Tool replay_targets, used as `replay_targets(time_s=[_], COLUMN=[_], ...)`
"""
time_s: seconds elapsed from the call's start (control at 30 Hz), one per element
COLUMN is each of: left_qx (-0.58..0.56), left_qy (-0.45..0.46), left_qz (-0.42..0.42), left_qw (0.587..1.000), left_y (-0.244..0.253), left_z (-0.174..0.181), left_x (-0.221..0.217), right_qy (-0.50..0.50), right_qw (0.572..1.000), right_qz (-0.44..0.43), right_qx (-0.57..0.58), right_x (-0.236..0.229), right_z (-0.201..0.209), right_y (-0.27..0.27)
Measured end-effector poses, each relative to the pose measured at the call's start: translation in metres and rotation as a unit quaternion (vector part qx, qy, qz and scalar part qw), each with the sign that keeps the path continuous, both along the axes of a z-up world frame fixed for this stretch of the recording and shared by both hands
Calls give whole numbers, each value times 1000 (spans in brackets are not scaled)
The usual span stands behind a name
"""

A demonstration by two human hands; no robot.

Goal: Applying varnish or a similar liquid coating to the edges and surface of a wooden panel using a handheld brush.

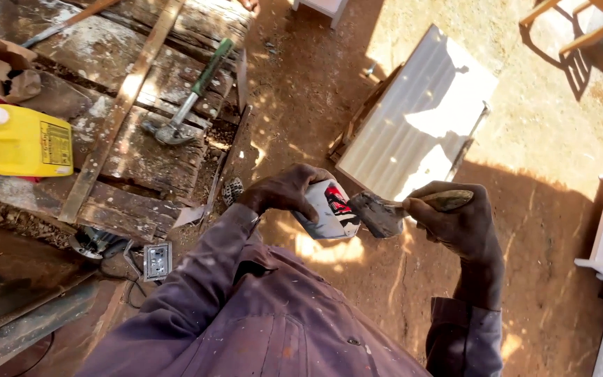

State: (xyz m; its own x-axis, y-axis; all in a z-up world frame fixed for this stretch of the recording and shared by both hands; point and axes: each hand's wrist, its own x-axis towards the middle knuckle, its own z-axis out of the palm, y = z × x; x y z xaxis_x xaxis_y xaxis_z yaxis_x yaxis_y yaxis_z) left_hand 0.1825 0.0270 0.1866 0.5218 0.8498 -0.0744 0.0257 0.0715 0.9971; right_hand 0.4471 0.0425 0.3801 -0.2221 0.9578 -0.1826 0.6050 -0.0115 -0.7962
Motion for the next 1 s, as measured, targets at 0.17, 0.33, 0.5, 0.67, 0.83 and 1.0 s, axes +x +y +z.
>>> replay_targets(time_s=[0.17,0.33,0.5,0.67,0.83,1.0], left_qx=[13,0,15,-2,-20,1], left_qy=[27,-1,47,43,30,27], left_qz=[15,3,-18,-29,-60,-56], left_qw=[999,1000,999,999,998,998], left_y=[-29,-32,-16,6,17,22], left_z=[19,26,4,-4,-13,-21], left_x=[31,59,77,84,93,95], right_qy=[110,281,423,480,496,500], right_qw=[984,912,798,746,725,703], right_qz=[-136,-298,-417,-451,-476,-505], right_qx=[24,14,-102,-95,-49,36], right_x=[49,114,154,151,141,111], right_z=[-33,-116,-197,-235,-232,-200], right_y=[-44,-75,-109,-134,-155,-160])
